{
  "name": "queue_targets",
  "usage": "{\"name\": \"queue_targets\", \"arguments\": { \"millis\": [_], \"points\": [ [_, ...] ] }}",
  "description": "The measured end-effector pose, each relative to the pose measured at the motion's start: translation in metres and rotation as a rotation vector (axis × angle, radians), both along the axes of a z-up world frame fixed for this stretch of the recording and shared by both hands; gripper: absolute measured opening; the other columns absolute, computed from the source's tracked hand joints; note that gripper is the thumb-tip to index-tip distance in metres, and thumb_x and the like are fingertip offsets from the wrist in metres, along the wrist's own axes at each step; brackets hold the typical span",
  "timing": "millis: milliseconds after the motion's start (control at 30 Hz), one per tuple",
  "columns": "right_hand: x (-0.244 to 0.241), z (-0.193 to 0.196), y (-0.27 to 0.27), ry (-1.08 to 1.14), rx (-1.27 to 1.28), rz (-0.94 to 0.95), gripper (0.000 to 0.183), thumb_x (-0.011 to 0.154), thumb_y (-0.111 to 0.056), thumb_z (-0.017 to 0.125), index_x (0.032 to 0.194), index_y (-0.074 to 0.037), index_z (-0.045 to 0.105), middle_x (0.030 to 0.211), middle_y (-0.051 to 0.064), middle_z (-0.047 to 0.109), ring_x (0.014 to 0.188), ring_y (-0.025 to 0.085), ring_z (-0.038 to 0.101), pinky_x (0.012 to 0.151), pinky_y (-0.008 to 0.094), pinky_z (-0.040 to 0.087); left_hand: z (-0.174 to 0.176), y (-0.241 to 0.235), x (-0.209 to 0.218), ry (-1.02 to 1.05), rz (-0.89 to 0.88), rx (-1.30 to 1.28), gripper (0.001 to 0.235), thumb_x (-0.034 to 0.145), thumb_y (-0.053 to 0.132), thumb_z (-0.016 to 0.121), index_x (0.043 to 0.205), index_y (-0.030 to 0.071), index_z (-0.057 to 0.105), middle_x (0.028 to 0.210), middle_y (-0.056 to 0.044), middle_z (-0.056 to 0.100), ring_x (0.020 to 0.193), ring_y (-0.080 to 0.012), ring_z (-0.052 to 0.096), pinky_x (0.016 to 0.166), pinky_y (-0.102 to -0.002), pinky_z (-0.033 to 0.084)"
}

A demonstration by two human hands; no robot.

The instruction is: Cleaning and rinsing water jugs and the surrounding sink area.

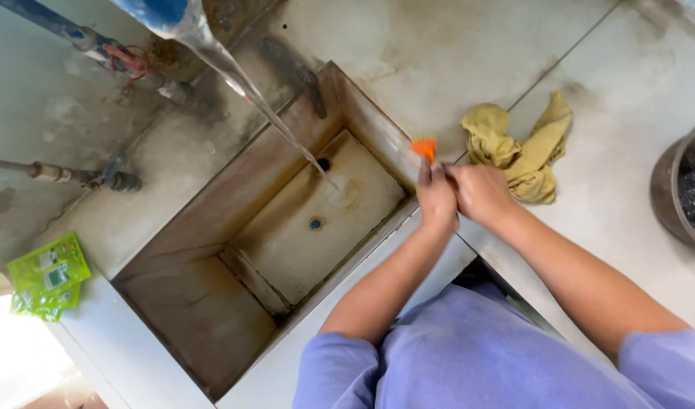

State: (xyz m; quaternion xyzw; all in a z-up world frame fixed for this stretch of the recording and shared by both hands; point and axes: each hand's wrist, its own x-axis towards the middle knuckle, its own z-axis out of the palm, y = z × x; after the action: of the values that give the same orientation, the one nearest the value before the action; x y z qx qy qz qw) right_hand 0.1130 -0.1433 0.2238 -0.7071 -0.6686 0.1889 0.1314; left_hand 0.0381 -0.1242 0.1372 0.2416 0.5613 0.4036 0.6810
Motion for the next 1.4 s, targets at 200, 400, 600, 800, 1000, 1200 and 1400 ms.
{"name": "queue_targets", "arguments": {
  "millis": [200, 400, 600, 800, 1000, 1200, 1400],
  "points": [
    [-0.037, 0.023, -0.059, -0.044, -0.096, -0.117, 0.029, 0.088, -0.028, 0.061, 0.113, -0.022, 0.076, 0.078, 0.016, 0.074, 0.072, 0.038, 0.071, 0.062, 0.049, 0.055, -0.017, -0.063, -0.024, -0.306, 0.026, -0.143, 0.053, 0.109, 0.016, 0.043, 0.16, 0.003, 0.036, 0.12, -0.01, 0.062, 0.104, -0.0178, 0.059, 0.093, -0.032, 0.049],
    [-0.054, -0.028, -0.034, -0.219, -0.044, -0.129, 0.022, 0.092, -0.02, 0.056, 0.102, -0.014, 0.075, 0.082, 0.015, 0.075, 0.073, 0.035, 0.072, 0.063, 0.048, 0.056, -0.045, -0.011, -0.048, -0.463, -0.044, -0.228, 0.047, 0.104, 0.011, 0.039, 0.15, 0.001, 0.041, 0.113, -0.012, 0.066, 0.103, -0.0244, 0.064, 0.092, -0.036, 0.054],
    [-0.073, -0.053, 0.037, -0.319, -0.029, -0.081, 0.021, 0.087, -0.012, 0.053, 0.092, -0.006, 0.073, 0.089, 0.015, 0.075, 0.071, 0.032, 0.073, 0.06, 0.047, 0.056, -0.079, 0.067, -0.065, -0.592, -0.114, -0.231, 0.03, 0.104, 0.013, 0.042, 0.126, -0.002, 0.057, 0.106, -0.014, 0.069, 0.097, -0.0279, 0.066, 0.088, -0.039, 0.055],
    [-0.097, -0.08, 0.043, -0.348, 0.055, -0.009, 0.024, 0.091, -0.013, 0.053, 0.102, -0.001, 0.07, 0.081, 0.016, 0.075, 0.071, 0.03, 0.074, 0.062, 0.045, 0.056, -0.116, 0.071, -0.093, -0.668, -0.116, -0.185, 0.03, 0.109, 0.023, 0.041, 0.119, 0.005, 0.062, 0.099, -0.011, 0.067, 0.091, -0.0249, 0.064, 0.087, -0.04, 0.054],
    [-0.101, -0.055, -0.01, -0.486, -0.089, -0.05, 0.02, 0.083, -0.012, 0.056, 0.094, -0.004, 0.071, 0.074, 0.012, 0.074, 0.066, 0.027, 0.073, 0.064, 0.043, 0.054, -0.056, 0.026, -0.098, -0.631, -0.299, -0.392, 0.032, 0.106, 0.019, 0.036, 0.123, 0.009, 0.061, 0.1, -0.012, 0.069, 0.093, -0.0254, 0.067, 0.09, -0.039, 0.056],
    [-0.101, -0.065, 0.031, -0.53, 0.027, 0.077, 0.022, 0.083, -0.012, 0.058, 0.097, 0.001, 0.07, 0.069, 0.012, 0.073, 0.063, 0.025, 0.071, 0.062, 0.04, 0.054, -0.143, 0.054, -0.085, -0.763, -0.084, -0.24, 0.026, 0.112, 0.023, 0.045, 0.117, 0.003, 0.06, 0.093, -0.011, 0.067, 0.086, -0.0259, 0.064, 0.08, -0.041, 0.056],
    [-0.11, -0.111, 0.093, -0.418, 0.114, 0.11, 0.015, 0.084, -0.01, 0.057, 0.084, -0.004, 0.071, 0.071, 0.013, 0.073, 0.067, 0.028, 0.071, 0.068, 0.044, 0.053, -0.17, 0.124, -0.103, -0.745, -0.045, -0.235, 0.026, 0.108, 0.026, 0.048, 0.112, 0.004, 0.06, 0.09, -0.009, 0.066, 0.084, -0.0239, 0.063, 0.078, -0.04, 0.056]
  ]
}}
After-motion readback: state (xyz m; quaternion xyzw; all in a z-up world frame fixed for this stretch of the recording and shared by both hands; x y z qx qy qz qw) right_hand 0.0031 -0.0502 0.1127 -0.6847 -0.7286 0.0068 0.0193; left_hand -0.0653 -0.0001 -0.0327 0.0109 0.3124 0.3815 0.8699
